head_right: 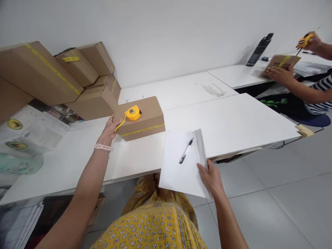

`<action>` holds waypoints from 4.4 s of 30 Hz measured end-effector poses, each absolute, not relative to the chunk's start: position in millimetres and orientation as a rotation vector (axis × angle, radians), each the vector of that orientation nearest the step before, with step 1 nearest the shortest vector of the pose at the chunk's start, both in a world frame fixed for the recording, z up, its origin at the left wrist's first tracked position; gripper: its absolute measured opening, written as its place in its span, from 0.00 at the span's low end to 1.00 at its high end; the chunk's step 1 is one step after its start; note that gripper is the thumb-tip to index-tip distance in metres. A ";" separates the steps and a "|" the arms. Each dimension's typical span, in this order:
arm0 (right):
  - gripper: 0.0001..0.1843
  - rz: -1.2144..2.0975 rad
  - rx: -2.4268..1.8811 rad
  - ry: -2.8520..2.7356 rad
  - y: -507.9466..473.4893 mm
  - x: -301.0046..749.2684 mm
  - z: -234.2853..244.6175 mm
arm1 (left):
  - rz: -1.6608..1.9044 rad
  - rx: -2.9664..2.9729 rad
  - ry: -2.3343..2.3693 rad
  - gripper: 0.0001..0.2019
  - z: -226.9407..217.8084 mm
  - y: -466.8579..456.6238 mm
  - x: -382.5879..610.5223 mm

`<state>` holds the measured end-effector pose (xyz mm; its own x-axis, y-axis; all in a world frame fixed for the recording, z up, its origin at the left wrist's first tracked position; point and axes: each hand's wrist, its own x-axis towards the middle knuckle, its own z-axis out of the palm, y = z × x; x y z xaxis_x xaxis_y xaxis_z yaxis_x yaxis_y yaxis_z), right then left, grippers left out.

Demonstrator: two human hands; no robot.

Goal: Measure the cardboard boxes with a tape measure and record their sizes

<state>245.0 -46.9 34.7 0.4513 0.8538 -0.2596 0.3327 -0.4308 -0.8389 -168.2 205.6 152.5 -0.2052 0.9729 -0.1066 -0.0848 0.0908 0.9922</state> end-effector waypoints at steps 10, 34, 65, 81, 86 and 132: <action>0.28 1.550 -1.681 -1.002 -14.2 242.7 82.7 | 1.240 0.969 1.340 0.37 154.8 252.7 -140.0; 0.45 1.077 -1.204 -1.355 219.0 157.8 129.4 | 1.176 0.831 1.184 0.33 163.7 234.5 -137.0; 0.18 0.365 -1.265 -1.363 49.2 121.3 144.8 | 1.302 1.641 1.447 0.32 186.9 108.9 -90.6; 0.33 1.512 -1.053 -1.334 67.5 94.4 195.3 | 1.021 1.208 0.932 0.30 216.3 68.5 -116.0; 0.32 1.524 -1.068 -1.342 76.7 85.9 201.5 | 0.980 1.200 0.924 0.33 224.5 69.1 -117.7; 0.21 0.981 -1.688 -1.678 197.5 156.6 180.6 | 0.881 1.234 1.338 0.24 204.2 161.8 -266.5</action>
